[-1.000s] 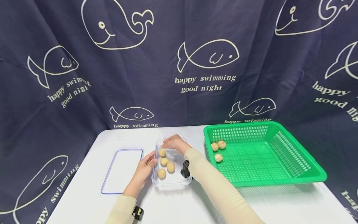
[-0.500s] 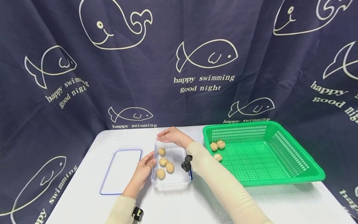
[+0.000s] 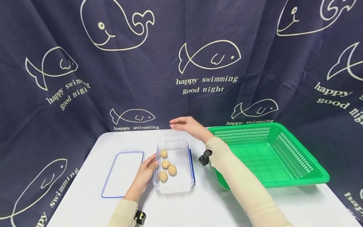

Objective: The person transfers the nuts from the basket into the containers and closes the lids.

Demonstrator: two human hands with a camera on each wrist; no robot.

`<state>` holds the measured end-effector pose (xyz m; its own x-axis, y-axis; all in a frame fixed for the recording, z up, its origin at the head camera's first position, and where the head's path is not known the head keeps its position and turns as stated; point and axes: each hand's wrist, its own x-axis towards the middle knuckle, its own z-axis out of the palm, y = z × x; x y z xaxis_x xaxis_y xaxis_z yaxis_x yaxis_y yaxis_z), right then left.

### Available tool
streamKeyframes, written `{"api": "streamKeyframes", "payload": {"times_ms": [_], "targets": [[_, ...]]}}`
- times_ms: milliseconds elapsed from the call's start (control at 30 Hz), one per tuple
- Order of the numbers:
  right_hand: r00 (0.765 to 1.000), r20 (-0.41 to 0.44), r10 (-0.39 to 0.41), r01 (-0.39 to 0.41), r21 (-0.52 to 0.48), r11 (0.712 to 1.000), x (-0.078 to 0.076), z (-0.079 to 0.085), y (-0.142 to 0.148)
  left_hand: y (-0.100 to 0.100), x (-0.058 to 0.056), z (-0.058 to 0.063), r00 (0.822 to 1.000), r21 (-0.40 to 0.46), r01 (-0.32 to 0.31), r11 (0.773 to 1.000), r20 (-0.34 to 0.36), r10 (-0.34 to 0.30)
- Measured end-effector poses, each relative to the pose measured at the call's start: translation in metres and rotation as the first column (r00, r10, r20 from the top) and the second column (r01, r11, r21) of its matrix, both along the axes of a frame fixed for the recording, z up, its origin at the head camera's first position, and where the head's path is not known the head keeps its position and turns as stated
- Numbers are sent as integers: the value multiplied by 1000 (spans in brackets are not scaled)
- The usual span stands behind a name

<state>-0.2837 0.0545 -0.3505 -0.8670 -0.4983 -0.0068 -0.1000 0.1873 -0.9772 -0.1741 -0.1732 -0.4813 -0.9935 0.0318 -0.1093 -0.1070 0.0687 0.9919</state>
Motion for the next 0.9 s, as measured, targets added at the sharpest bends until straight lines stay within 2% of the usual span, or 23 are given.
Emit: {"api": "streamKeyframes", "payload": {"times_ms": [167, 367, 600, 900], "targets": [[999, -4, -39, 38, -54, 998, -5, 4, 28, 0, 0, 0, 1000, 6, -10, 1000, 9, 10], [996, -3, -84, 84, -54, 995, -6, 5, 62, 1, -2, 0, 1000, 5, -9, 1000, 10, 9], [994, -12, -106, 105, -64, 992, -2, -3, 100, 1, -1, 1, 1000, 0, 0, 1000, 5, 0], [992, 19, -126, 127, -89, 988, 3, -12, 140, 1, -2, 2, 1000, 2, -1, 1000, 1, 1]]}}
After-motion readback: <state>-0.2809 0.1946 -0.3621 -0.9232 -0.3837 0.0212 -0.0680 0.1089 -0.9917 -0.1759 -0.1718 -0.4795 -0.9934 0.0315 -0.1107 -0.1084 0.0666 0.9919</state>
